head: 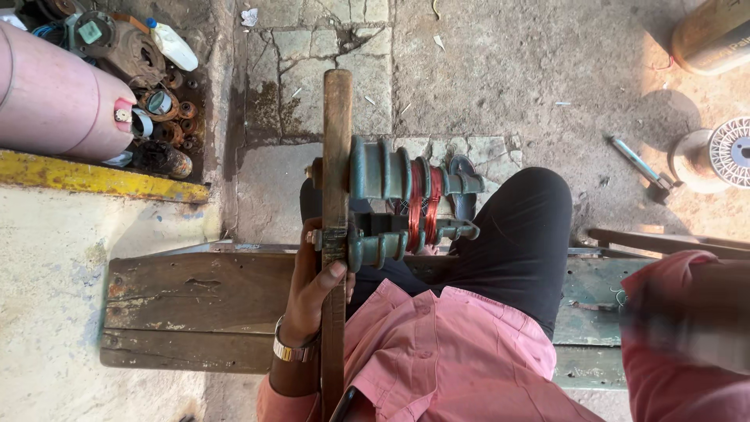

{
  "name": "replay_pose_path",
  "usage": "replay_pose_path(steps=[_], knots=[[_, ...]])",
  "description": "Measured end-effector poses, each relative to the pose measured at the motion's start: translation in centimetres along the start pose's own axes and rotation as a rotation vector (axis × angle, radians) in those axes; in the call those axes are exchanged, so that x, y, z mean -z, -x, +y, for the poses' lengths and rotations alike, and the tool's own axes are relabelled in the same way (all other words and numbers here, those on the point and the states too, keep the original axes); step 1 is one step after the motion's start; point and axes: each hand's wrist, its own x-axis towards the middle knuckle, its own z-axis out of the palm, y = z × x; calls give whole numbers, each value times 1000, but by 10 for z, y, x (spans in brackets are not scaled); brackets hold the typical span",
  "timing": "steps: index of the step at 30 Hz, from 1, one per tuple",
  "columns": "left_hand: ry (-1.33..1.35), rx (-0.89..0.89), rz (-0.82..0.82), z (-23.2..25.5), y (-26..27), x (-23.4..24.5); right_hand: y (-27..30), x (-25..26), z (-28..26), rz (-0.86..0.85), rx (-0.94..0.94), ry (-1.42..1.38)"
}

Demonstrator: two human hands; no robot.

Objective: The person winds copper wire around a motor stator mounted on a wooden jig. They use a cloth to press and smooth the wire as they wind it, ensuring it stays in place.

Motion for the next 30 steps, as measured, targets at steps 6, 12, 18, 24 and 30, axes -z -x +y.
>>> replay_pose_path(steps=[6, 12, 18, 24, 30], knots=[[16, -7, -77, 3, 0, -8, 24, 67, 44, 326, -406, 384], [138, -41, -149, 0, 3, -12, -83, -10, 205, 235, -767, 490], [124, -96, -71, 1, -1, -2, -66, -208, 165, -4, -319, -131], [34, -90, 91, 3, 10, 8, -43, -141, 54, -182, -95, -235], [11, -66, 56, 3, 7, 3, -2, -16, 40, 300, 199, 64]])
